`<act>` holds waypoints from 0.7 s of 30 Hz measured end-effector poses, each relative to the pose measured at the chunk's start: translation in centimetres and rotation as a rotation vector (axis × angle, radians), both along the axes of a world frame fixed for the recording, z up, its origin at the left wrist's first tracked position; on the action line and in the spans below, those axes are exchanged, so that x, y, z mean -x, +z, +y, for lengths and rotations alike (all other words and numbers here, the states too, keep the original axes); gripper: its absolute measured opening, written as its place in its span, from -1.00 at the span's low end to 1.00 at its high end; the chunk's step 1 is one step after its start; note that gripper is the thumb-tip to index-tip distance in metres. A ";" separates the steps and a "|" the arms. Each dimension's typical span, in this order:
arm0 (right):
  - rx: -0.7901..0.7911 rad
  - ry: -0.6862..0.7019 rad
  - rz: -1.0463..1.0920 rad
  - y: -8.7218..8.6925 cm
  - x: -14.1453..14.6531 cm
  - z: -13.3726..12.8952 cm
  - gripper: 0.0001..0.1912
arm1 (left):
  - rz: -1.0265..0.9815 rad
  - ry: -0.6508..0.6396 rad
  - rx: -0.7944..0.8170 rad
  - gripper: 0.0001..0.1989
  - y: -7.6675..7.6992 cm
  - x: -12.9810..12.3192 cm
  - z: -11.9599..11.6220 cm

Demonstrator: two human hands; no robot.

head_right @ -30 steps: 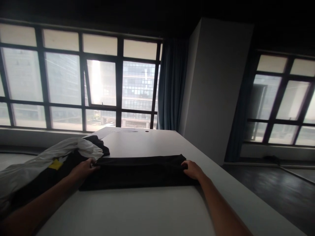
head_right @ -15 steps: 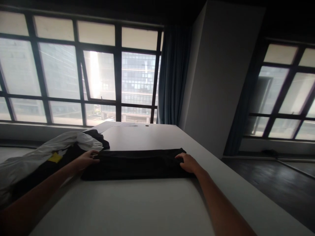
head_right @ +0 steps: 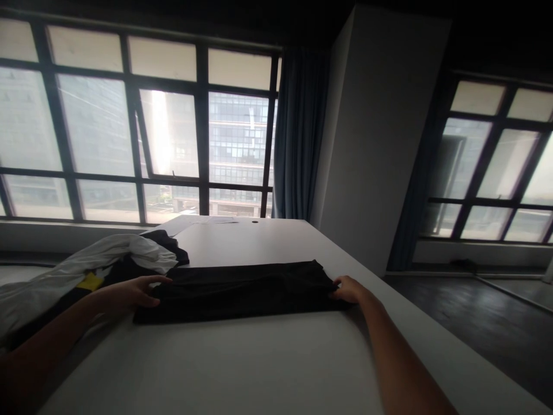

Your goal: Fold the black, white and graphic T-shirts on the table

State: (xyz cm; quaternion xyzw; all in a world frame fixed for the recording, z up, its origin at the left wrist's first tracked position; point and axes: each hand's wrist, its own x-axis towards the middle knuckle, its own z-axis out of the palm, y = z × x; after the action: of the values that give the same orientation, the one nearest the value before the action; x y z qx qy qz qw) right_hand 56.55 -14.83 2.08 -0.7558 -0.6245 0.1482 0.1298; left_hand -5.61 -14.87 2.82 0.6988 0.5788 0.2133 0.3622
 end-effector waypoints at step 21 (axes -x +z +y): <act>0.110 0.019 0.012 1.0 -3.4 -1.8 -0.87 | 0.071 -0.021 0.196 -0.21 0.2 1.3 -0.2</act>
State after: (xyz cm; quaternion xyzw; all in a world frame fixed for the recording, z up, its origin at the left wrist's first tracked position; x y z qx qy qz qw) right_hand 60.00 -16.64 3.08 -0.7548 -0.6219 0.1881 0.0903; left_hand -6.95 -15.09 3.04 0.6732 0.6020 0.1271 0.4102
